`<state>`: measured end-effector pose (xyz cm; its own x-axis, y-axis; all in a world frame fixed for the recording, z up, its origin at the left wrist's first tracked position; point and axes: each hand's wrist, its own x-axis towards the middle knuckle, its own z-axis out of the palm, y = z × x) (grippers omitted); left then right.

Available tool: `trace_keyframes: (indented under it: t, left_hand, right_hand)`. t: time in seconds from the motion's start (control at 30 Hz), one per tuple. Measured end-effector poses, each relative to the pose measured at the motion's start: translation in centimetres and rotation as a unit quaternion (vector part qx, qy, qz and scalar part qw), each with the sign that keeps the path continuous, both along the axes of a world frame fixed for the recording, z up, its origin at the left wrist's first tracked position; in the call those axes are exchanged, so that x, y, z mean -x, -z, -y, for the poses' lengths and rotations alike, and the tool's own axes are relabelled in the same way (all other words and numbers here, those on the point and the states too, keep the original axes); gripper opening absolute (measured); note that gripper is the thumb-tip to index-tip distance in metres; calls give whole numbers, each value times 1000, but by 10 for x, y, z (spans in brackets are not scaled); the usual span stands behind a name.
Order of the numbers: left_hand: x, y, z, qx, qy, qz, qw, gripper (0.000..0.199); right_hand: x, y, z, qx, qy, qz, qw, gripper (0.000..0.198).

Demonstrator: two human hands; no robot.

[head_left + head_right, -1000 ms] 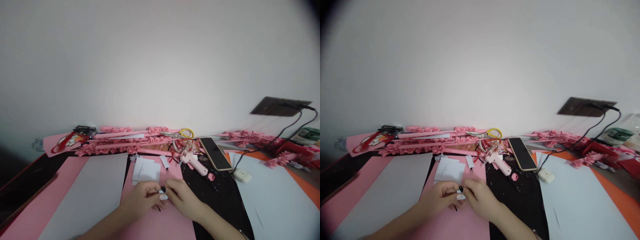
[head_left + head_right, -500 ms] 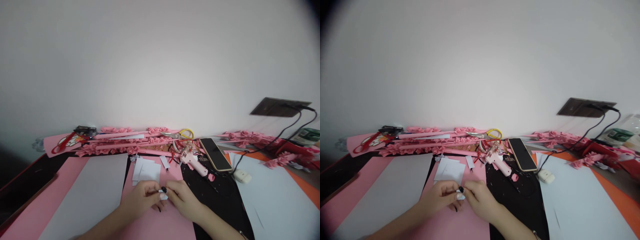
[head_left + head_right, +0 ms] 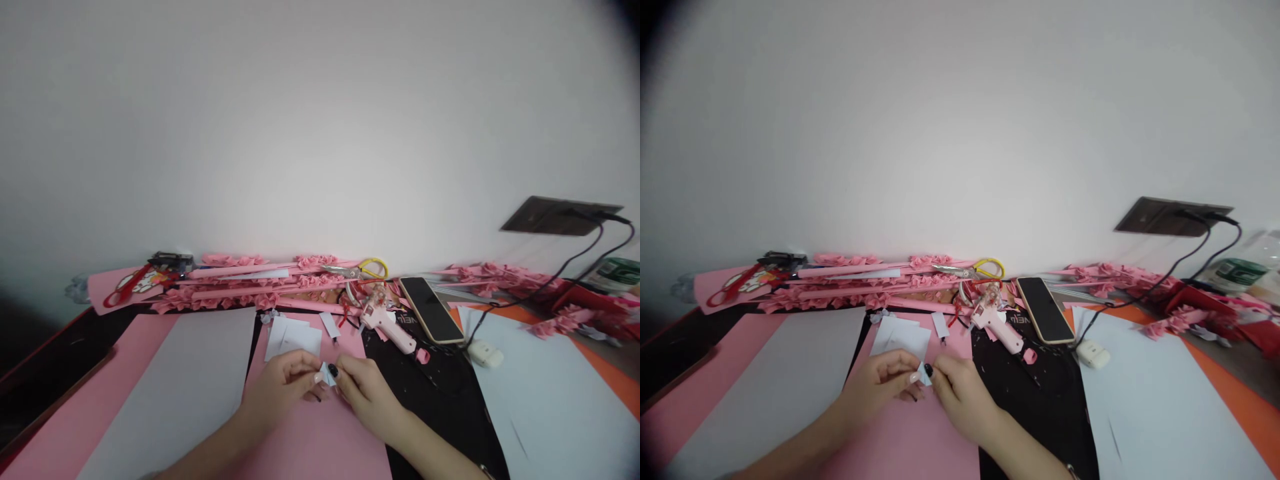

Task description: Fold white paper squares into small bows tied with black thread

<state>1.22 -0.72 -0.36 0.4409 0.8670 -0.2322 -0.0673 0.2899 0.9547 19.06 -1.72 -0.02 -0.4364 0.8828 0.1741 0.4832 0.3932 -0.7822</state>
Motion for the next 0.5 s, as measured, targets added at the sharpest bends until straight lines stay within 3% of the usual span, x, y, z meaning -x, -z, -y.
trace_keyframes:
  t: [0.3,0.5]
  left_hand:
    - [1,2,0,-26,-38,-46,998,25]
    - [1,-4,3,-102,-22,-104,989,27]
  right_hand:
    - [0,-4,1,-16,-31,33,999,21]
    - [1,-6,3,-44,-35,60,997,17]
